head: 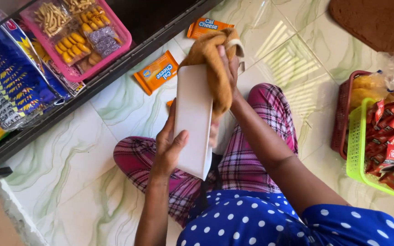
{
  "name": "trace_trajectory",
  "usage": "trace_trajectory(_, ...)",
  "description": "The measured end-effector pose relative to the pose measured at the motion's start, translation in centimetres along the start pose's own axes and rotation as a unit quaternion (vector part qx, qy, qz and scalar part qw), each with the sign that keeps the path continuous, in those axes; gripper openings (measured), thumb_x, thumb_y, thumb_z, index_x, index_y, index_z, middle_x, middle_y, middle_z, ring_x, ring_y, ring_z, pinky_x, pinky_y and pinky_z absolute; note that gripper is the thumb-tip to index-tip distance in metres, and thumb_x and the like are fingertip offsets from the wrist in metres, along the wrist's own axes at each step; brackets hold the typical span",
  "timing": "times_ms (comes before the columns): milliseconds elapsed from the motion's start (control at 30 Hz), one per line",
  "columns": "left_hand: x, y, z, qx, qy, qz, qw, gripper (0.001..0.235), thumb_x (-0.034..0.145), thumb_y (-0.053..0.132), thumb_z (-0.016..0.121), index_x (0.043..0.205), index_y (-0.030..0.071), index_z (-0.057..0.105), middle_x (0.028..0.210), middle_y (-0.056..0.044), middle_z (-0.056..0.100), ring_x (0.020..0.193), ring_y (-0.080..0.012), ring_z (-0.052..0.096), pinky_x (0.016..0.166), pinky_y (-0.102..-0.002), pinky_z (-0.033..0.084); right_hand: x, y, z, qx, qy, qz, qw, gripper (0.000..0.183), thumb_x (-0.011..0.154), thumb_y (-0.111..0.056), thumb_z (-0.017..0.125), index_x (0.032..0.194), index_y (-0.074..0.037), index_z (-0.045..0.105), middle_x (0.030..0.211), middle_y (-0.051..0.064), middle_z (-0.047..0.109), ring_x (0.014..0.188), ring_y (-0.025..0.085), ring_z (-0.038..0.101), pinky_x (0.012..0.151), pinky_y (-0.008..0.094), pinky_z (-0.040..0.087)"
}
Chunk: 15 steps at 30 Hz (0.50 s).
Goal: Organize snacks and wipe a plastic container with a cloth.
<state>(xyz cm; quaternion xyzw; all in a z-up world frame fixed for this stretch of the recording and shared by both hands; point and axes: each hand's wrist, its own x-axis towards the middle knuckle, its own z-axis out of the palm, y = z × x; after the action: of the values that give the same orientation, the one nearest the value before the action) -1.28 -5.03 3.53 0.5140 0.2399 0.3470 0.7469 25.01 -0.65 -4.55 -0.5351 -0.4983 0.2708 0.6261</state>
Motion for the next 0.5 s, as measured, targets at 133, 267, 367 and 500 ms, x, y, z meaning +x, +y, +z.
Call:
trace_trajectory(133, 0.1, -1.6, -1.2, -0.070, -0.001, 0.021, 0.997, 0.079, 0.103, 0.026, 0.060, 0.166, -0.004, 0.021, 0.168, -0.014, 0.033, 0.154, -0.0228, 0.031, 0.126, -0.036, 0.025, -1.7, -0.6, -0.5, -0.265, -0.034, -0.145, 0.953, 0.048, 0.102, -0.040, 0.056, 0.136, -0.006, 0.059, 0.129, 0.015, 0.066, 0.118, 0.031, 0.060, 0.099, 0.045, 0.050)
trace_trajectory(267, 0.3, -0.8, -1.4, -0.097, 0.017, -0.023, 0.995, 0.082, 0.101, 0.028, 0.057, 0.166, -0.005, 0.019, 0.165, -0.016, 0.038, 0.151, -0.0235, 0.037, 0.125, -0.036, 0.027, 0.7, -5.4, 0.5, -0.483, -0.088, -0.225, 0.842, 0.053, 0.091, -0.045, 0.062, 0.131, -0.011, 0.063, 0.129, 0.014, 0.067, 0.120, 0.032, 0.060, 0.099, 0.046, 0.048)
trace_trajectory(367, -0.5, 0.9, 0.2, 0.001, 0.026, -0.027, 0.999, 0.082, 0.101, 0.027, 0.058, 0.165, -0.004, 0.018, 0.166, -0.017, 0.037, 0.150, -0.0222, 0.038, 0.124, -0.035, 0.027, 1.5, -3.4, 0.8, -0.410, -0.101, -0.117, 0.899, 0.045, 0.091, -0.036, 0.066, 0.130, -0.013, 0.067, 0.128, 0.013, 0.069, 0.121, 0.030, 0.063, 0.101, 0.042, 0.049)
trace_trajectory(500, -0.6, 0.6, 1.9, 0.108, 0.038, 0.044, 0.992, 0.079, 0.101, 0.022, 0.061, 0.164, -0.005, 0.021, 0.168, -0.019, 0.035, 0.151, -0.0252, 0.039, 0.123, -0.038, 0.031, -0.8, 13.0, 1.6, -0.167, -0.058, 0.018, 0.984, 0.030, 0.102, -0.017, 0.068, 0.131, -0.006, 0.067, 0.126, 0.015, 0.070, 0.117, 0.029, 0.067, 0.103, 0.041, 0.051)
